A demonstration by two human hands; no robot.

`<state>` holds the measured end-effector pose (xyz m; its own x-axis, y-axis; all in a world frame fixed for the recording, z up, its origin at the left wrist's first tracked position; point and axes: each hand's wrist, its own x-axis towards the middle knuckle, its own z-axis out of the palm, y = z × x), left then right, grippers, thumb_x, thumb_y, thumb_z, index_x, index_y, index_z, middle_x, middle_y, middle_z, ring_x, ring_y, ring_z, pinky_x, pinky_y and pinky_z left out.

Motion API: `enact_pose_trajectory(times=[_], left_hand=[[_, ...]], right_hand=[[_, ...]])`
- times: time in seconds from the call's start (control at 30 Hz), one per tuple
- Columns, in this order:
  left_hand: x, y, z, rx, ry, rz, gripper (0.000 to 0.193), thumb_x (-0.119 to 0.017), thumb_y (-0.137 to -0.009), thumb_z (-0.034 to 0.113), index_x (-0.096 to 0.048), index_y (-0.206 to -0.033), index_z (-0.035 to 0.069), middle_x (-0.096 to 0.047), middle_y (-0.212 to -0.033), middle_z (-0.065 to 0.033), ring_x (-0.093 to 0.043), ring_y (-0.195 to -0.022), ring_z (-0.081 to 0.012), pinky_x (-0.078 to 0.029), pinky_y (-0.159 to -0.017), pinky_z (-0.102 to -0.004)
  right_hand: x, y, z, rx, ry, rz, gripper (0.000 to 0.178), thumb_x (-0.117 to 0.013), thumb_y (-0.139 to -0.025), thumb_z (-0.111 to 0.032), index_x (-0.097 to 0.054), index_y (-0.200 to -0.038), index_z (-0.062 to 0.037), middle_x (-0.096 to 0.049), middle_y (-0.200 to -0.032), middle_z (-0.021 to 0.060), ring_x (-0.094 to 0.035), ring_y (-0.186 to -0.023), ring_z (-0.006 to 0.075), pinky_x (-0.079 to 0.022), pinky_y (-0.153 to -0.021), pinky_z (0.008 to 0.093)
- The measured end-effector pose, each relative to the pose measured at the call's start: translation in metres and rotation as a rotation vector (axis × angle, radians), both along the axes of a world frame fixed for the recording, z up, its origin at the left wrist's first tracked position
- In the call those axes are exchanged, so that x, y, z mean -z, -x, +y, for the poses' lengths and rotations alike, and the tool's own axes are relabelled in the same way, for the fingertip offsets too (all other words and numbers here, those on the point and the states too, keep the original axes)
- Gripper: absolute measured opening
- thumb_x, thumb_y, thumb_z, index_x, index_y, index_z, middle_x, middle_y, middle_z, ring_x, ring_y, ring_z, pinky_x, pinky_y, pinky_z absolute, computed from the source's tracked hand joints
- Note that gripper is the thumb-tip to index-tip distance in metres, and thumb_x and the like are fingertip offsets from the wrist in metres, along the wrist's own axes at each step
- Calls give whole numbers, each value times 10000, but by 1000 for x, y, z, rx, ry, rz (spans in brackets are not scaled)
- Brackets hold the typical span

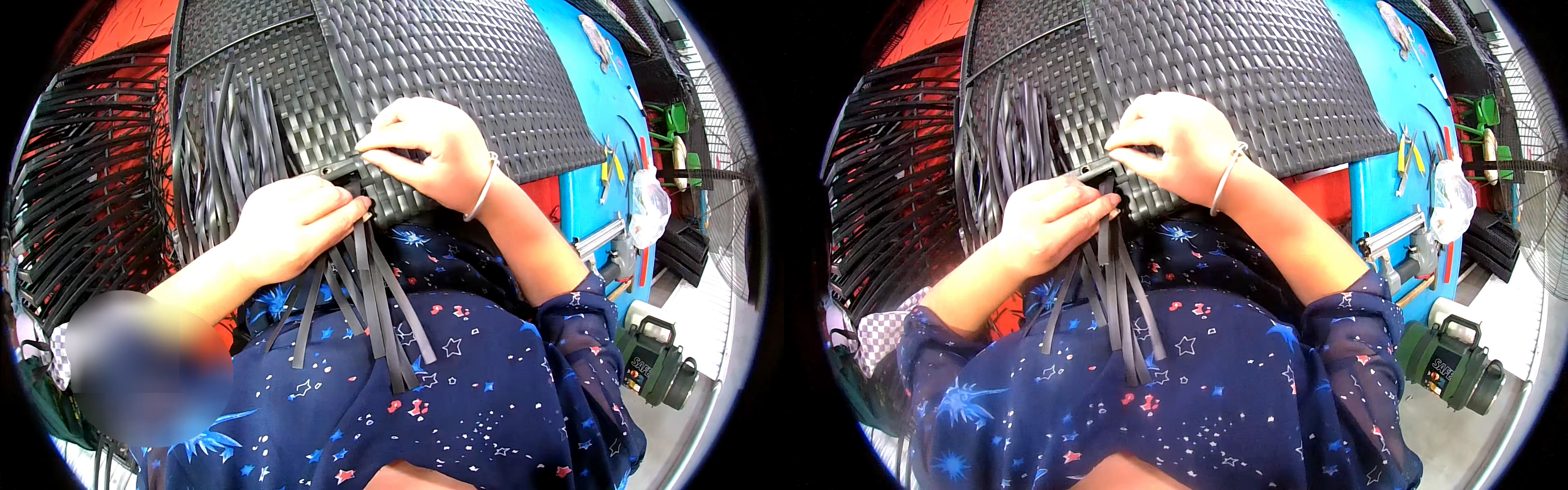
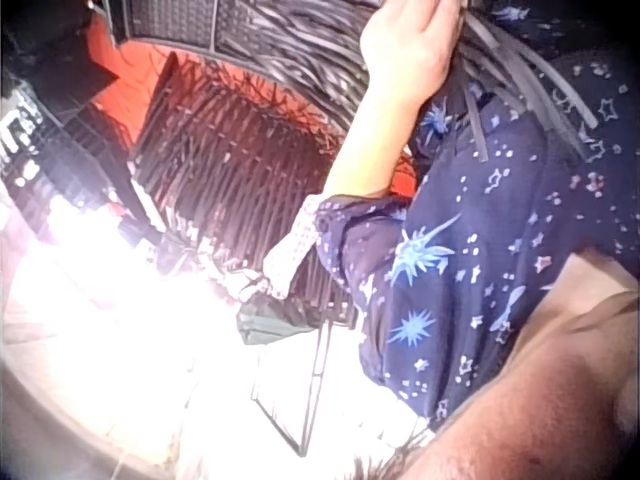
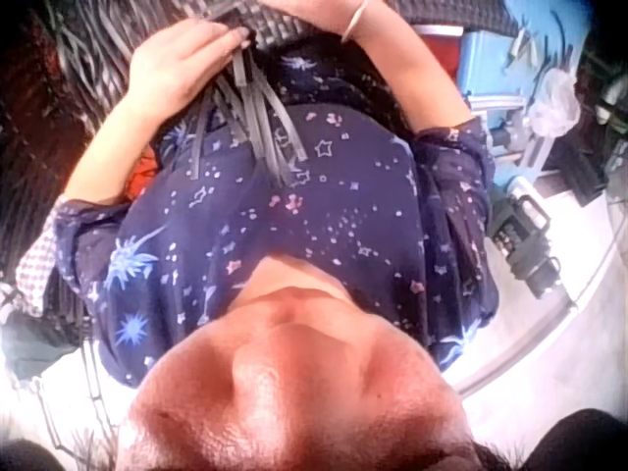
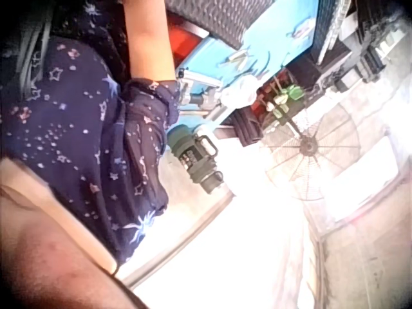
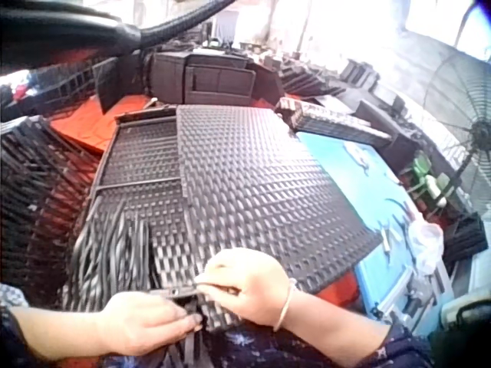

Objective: The person weaves black plastic strips into a basket frame, using pliers to pull the strips through the weave and a staple gun to secure them. The person works on the edge of the basket, repeatedly threading and fastening the strips.

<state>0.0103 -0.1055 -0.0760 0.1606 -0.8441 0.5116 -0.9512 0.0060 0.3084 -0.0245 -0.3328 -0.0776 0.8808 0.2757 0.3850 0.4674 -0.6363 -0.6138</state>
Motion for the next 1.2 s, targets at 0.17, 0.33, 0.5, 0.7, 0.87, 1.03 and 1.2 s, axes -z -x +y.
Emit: enact_pose_trajectory(times=[0.17, 0.33, 0.5, 0.7, 0.87, 1.03, 1.2], left_hand=[[3, 0, 0, -16, 16, 6, 408, -708, -604, 62, -684, -1007, 5, -615, -828, -57, -625, -715, -211, -525, -614, -312], [5, -2, 2, -31, 40, 30, 404, -709, -611, 58, -684, -1011, 3, -623, -831, -58, -631, -722, -214, -523, -609, -316], [5, -2, 4, -29, 67, 45, 391, -714, -620, 59, -683, -1004, -7, -627, -832, -68, -633, -715, -223, -520, -599, -320], [6, -2, 4, -31, 56, 53, 356, -720, -650, 73, -683, -998, 8, -627, -841, -62, -621, -713, -213, -519, -600, -312], [5, 1, 5, -29, 35, 52, 357, -736, -649, 51, -686, -999, 7, -630, -833, -62, -626, -706, -214, -520, -599, -312], [7, 1, 4, -14, 28, -1, 319, -746, -683, 51, -688, -994, 17, -625, -823, -48, -622, -708, -202, -519, -605, -303], [7, 1, 2, 3, 35, -3, 321, -737, -677, 34, -689, -994, 17, -633, -832, -50, -622, -721, -206, -521, -624, -304]], right_hand=[[6, -26, 1, -202, 218, -41, 116, -709, -745, -217, -726, -804, -118, -612, -867, 29, -577, -853, 247, -481, -767, 362], [-14, -38, 12, -289, 462, 91, 133, -674, -766, -264, -729, -781, -144, -630, -861, 13, -594, -868, 237, -457, -789, 383], [-22, -27, 24, -242, 677, 91, 132, -647, -763, -264, -711, -739, -151, -645, -850, -4, -618, -887, 207, -435, -762, 364], [-20, -25, 25, -220, 632, 83, 110, -659, -753, -241, -697, -721, -144, -646, -842, -3, -621, -860, 205, -429, -745, 359], [-27, -28, 34, -191, 694, 257, 87, -674, -734, -201, -677, -688, -128, -631, -822, 3, -608, -841, 223, -452, -740, 369], [-23, -35, 38, -172, 736, 430, 62, -686, -724, -163, -663, -719, -105, -634, -805, 44, -626, -835, 274, -502, -736, 407], [-28, -42, 36, -157, 633, 454, 215, -720, -723, -141, -704, -933, -97, -682, -877, 90, -665, -873, 283, -526, -780, 384]])
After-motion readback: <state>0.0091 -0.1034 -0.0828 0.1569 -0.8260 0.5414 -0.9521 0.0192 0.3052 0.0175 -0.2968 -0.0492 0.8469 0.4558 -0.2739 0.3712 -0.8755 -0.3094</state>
